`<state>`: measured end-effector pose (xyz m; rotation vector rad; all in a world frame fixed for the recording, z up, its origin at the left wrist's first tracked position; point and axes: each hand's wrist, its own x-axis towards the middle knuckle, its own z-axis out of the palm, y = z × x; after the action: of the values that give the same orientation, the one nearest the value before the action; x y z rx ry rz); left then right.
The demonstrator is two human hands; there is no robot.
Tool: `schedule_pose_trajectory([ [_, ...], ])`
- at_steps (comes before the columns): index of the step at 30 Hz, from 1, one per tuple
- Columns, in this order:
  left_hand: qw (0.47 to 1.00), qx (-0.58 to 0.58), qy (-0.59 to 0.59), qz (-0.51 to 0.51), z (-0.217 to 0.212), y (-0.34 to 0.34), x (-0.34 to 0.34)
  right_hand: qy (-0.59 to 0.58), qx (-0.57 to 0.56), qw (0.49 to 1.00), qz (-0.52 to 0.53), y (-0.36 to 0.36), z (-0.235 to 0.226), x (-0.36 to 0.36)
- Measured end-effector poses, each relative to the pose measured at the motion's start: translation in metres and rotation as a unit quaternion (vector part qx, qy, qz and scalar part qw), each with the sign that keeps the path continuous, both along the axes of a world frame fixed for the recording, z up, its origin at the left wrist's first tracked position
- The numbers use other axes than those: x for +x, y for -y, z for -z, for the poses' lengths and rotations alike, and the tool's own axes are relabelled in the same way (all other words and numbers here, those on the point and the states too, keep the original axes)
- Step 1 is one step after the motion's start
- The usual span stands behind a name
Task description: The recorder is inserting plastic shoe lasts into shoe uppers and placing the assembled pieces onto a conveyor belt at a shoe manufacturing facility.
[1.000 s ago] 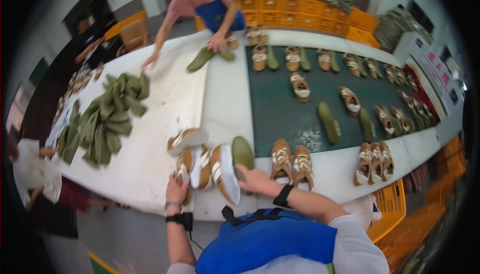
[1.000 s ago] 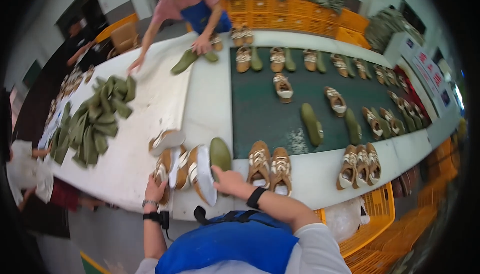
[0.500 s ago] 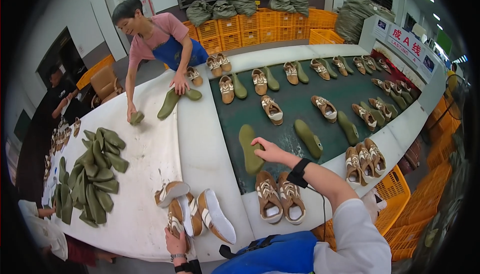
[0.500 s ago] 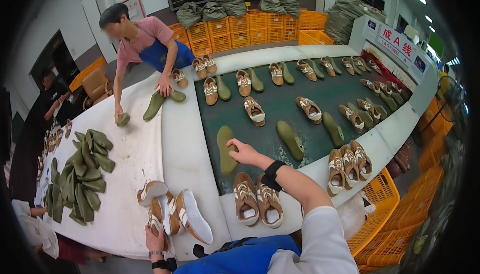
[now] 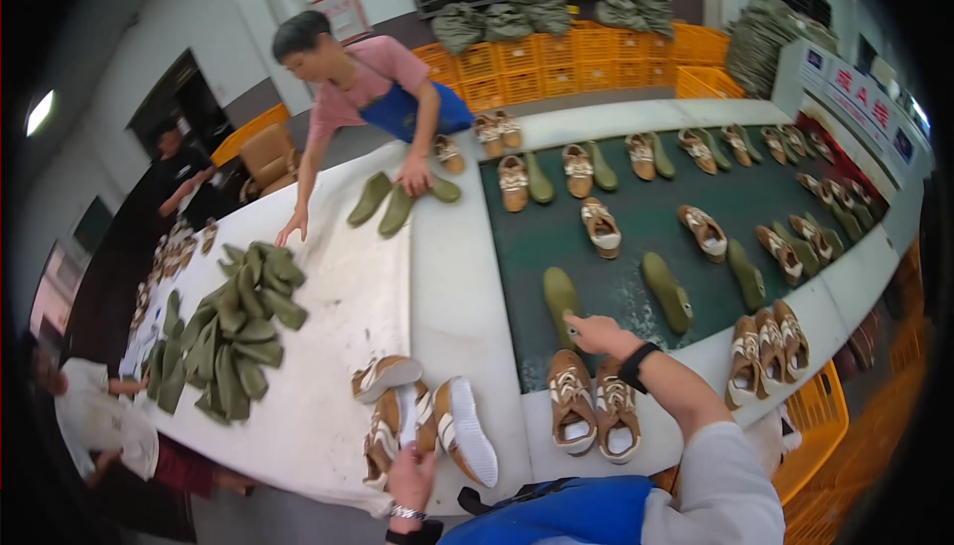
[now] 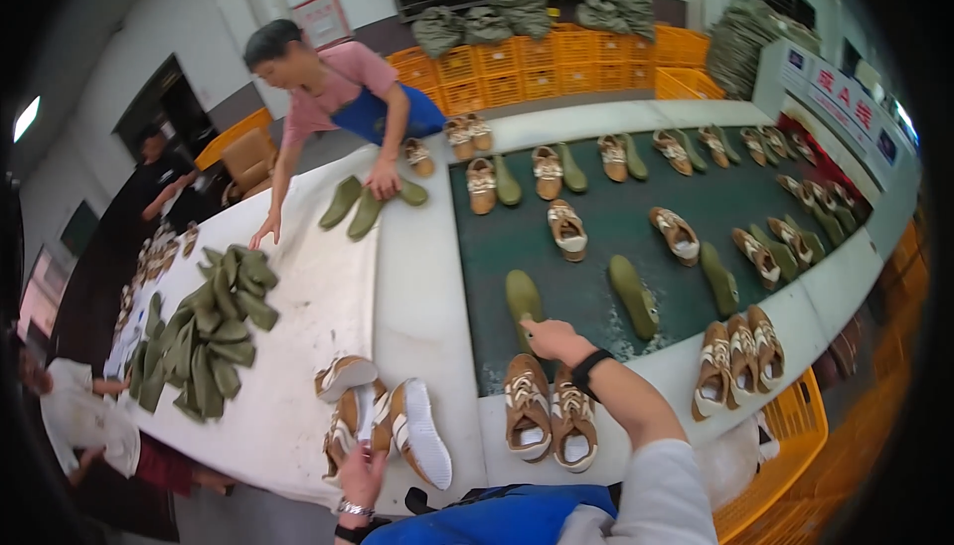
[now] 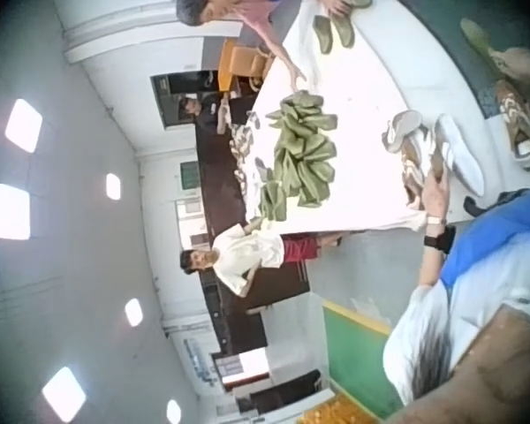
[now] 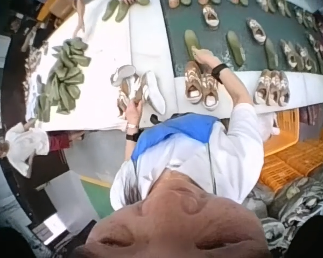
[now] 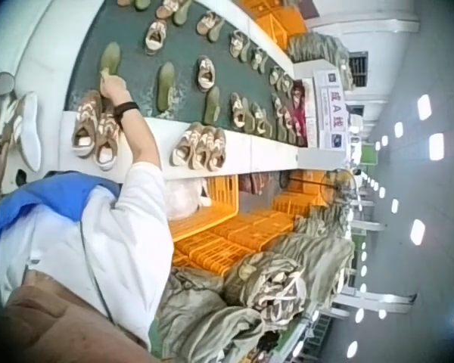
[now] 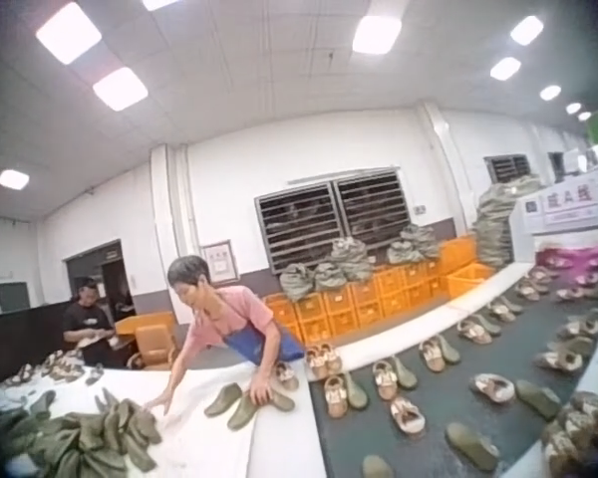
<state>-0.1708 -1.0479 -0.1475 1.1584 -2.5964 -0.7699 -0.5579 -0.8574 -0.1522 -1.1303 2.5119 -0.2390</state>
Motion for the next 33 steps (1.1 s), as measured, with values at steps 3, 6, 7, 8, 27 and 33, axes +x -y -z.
schedule_pose_trajectory([
  [3, 0.98, -0.035, 0.189, 0.059, -0.003, -0.043, -0.026, 0.038, -0.077, 0.994, -0.065, -0.028, -0.024, 0.037],
  [6, 0.993, -0.04, 0.104, 0.024, 0.059, -0.032, -0.031, 0.104, -0.136, 0.981, -0.094, -0.05, -0.048, 0.078],
  [7, 0.996, -0.073, -0.009, 0.052, 0.085, -0.019, -0.03, 0.135, -0.159, 0.974, -0.091, -0.057, -0.049, 0.089],
  [8, 0.984, -0.103, -0.12, 0.084, 0.097, -0.01, -0.028, 0.099, -0.249, 0.957, -0.115, -0.065, -0.042, 0.097],
  [27, 0.835, -0.137, -0.451, 0.284, -0.098, -0.086, -0.105, 0.676, -0.35, 0.641, -0.102, -0.073, -0.094, 0.145],
  [33, 0.864, -0.082, -0.457, 0.196, -0.078, -0.072, -0.108, 0.563, -0.302, 0.761, -0.112, -0.063, -0.099, 0.15],
])
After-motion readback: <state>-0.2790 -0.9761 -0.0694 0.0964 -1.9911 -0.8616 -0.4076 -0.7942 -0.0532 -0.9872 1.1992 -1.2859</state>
